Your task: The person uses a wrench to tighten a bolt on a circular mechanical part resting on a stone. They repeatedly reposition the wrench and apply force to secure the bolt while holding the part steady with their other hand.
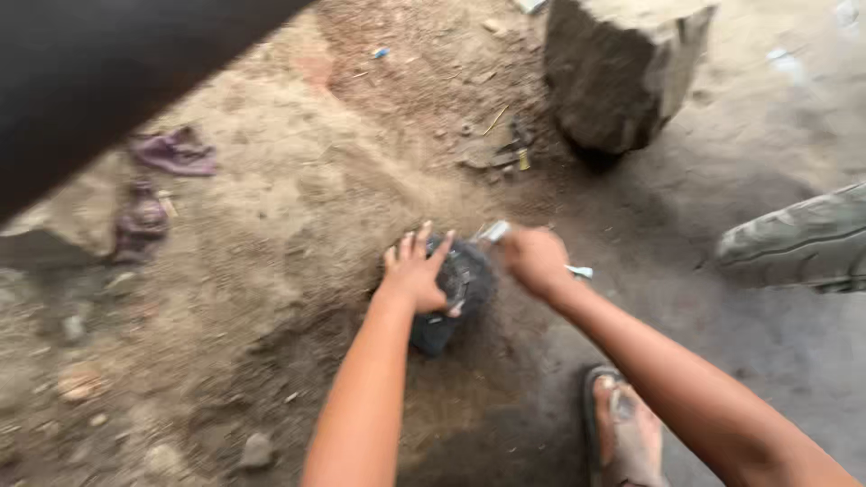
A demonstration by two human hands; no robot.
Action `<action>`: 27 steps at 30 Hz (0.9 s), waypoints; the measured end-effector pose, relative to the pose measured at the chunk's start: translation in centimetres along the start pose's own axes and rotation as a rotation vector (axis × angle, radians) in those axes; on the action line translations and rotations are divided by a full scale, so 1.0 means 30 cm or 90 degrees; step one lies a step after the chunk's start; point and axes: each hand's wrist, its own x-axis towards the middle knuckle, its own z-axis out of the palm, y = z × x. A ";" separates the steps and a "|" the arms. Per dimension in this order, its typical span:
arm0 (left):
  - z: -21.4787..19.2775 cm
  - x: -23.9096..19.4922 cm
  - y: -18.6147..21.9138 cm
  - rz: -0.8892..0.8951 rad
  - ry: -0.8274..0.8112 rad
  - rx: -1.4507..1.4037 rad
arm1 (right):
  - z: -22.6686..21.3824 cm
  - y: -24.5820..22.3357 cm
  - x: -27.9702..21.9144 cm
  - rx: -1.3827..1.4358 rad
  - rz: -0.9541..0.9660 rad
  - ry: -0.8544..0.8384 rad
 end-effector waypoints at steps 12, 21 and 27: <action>0.036 0.007 -0.011 -0.009 -0.003 0.013 | -0.111 -0.249 0.116 0.007 0.027 -0.188; 0.041 -0.002 -0.003 -0.005 0.010 -0.003 | -0.030 -0.211 0.025 -0.305 -0.097 -0.312; 0.028 0.009 -0.011 -0.010 0.008 0.001 | -0.045 -0.213 0.060 0.161 0.038 0.041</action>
